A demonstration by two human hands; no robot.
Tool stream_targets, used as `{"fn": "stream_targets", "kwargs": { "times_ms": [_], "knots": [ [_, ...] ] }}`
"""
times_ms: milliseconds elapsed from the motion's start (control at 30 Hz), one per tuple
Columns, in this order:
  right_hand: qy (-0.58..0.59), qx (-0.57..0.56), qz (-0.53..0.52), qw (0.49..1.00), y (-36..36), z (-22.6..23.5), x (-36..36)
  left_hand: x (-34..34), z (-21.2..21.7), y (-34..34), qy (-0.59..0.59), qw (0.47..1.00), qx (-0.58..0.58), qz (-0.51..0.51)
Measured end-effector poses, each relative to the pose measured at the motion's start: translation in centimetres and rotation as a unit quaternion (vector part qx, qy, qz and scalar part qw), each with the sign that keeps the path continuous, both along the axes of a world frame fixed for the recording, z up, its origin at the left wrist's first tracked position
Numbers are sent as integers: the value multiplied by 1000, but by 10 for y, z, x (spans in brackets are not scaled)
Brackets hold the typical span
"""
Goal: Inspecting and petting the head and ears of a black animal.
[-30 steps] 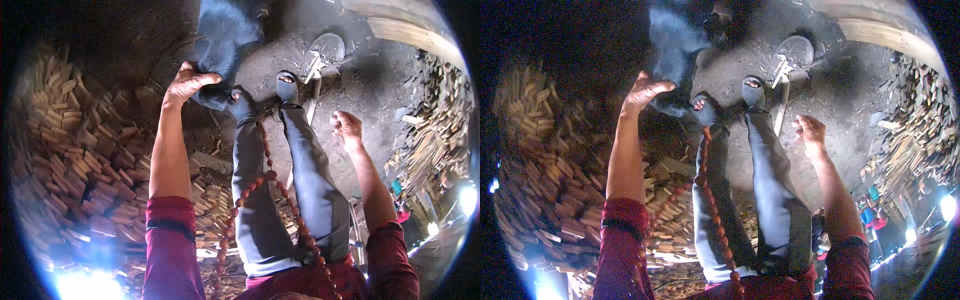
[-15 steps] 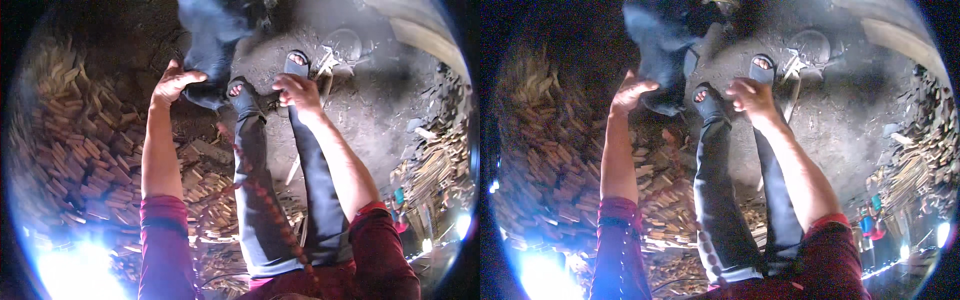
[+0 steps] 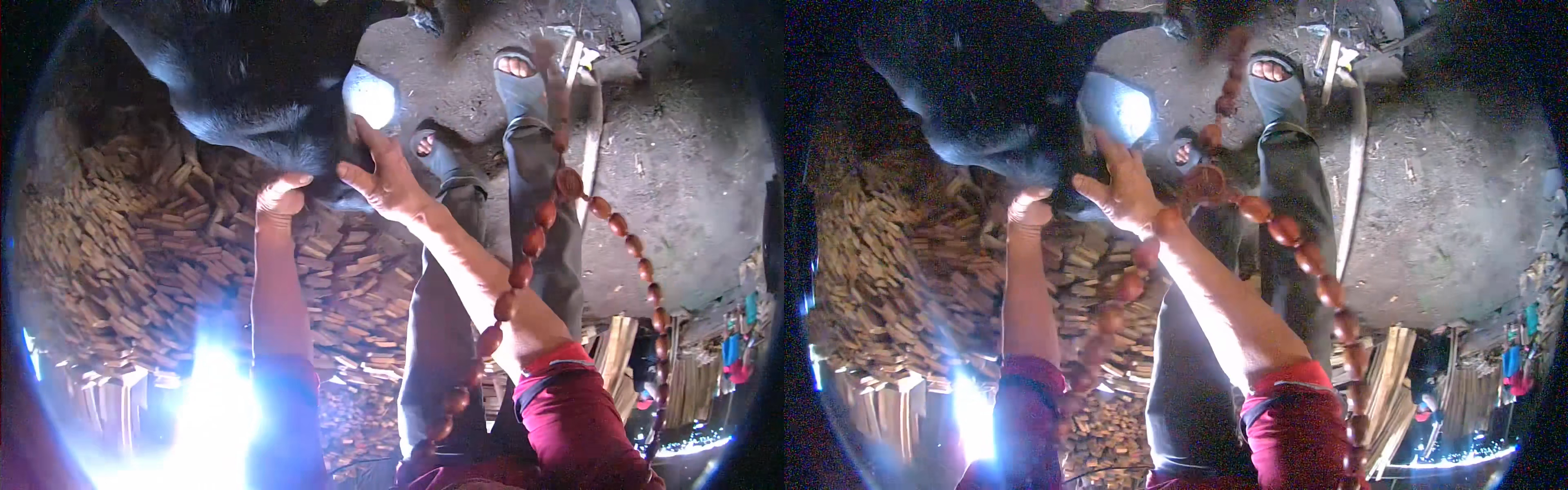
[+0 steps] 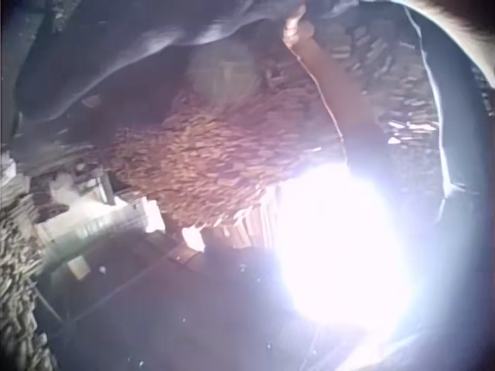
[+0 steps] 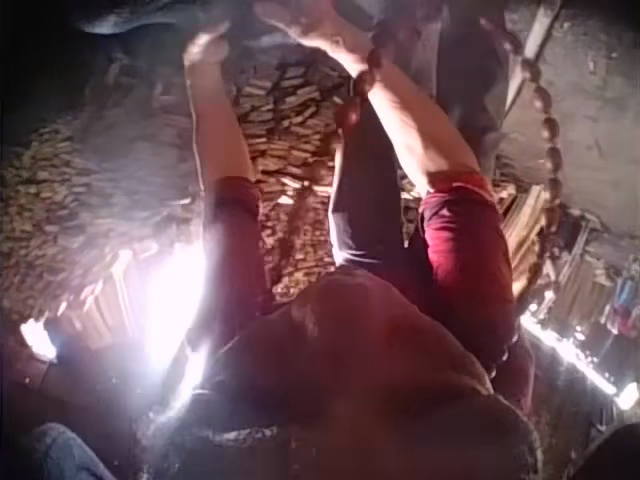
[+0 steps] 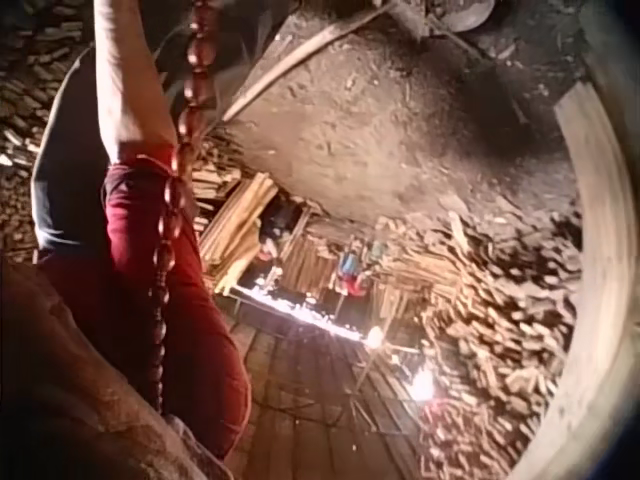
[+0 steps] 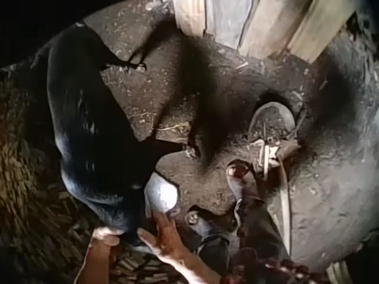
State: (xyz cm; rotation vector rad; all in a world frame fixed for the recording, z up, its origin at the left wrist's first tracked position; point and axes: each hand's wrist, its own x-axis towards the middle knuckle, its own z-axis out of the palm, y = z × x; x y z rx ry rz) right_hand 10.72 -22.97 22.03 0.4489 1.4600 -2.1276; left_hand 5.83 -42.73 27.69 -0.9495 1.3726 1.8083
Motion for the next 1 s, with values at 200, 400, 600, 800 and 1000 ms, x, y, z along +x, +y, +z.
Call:
{"fn": "stream_targets", "kwargs": {
  "times_ms": [200,400,600,800,1000],
  "knots": [
    [25,57,31,998,-5,-10,9,16,28,46,133,902,-380,-159],
    [71,108,73,989,-11,4,13,-14,24,113,187,776,-586,-141],
    [38,13,60,997,-4,17,4,-31,20,69,191,818,-527,-128],
    [-73,-172,-97,978,-11,-17,21,-36,35,38,155,938,-278,-140],
    [-33,-111,-166,979,-18,-16,12,-39,30,-35,384,698,-336,-503]
  ]
}}
